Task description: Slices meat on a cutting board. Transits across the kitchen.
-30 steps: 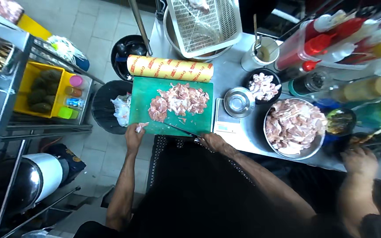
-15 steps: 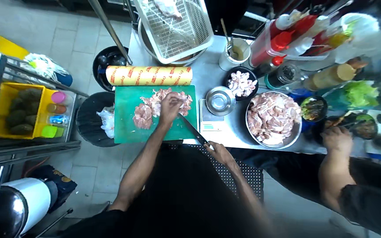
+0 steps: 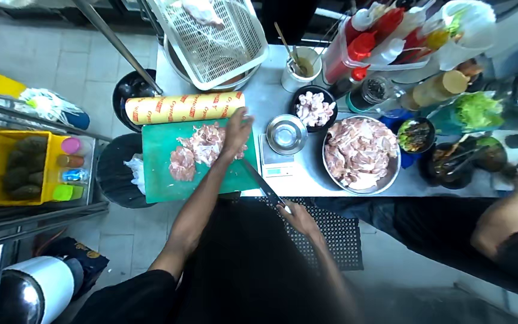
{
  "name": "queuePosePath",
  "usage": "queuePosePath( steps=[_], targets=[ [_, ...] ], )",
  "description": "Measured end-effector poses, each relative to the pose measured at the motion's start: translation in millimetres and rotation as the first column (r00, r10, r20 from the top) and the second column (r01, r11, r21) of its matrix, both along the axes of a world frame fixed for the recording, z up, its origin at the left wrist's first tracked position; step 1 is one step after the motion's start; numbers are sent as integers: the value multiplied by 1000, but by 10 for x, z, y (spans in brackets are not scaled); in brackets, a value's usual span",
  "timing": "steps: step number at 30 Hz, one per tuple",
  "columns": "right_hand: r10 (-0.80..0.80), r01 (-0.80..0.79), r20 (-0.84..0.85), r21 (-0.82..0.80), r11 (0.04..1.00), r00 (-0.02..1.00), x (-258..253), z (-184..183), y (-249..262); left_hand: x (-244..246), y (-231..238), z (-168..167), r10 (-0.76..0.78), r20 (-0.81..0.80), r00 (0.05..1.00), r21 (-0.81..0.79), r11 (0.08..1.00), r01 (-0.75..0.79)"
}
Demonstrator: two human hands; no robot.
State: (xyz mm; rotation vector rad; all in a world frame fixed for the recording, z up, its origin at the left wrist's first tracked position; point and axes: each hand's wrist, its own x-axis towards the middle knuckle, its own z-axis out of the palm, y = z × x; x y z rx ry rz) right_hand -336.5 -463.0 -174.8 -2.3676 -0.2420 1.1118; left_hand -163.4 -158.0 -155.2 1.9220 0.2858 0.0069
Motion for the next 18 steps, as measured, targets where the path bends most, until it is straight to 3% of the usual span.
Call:
queuePosePath(
  steps=[2,4,6,9,14,16,18],
  targets=[
    [-25,25,-5,11,1000,1000,6,37,-71,-443,535,-308,240,-35,970,96,967,-236],
    [-59,60,-38,30,998,998,16,98,-116,-962,1079,-562,505,-104,857,299,838,-457],
    [-94,98,-56,84,992,994,70,122,-103,-1448,1558,-768,628,-201,752,469,735,-489],
    [-122,137,-88,181,974,989,233,148,39,-1868,1898,-1092,597,-288,748,539,747,-389],
    [-54,64,-44,270,961,998,634,254,444,-1812,1684,-1298,404,-273,873,502,834,-229],
    [-34,35,-7,300,953,999,740,305,580,-1803,1568,-1231,373,-201,906,359,888,-286],
    [-45,44,-4,343,938,999,790,354,702,-1788,1468,-1109,414,-92,906,80,910,-408]
  ],
)
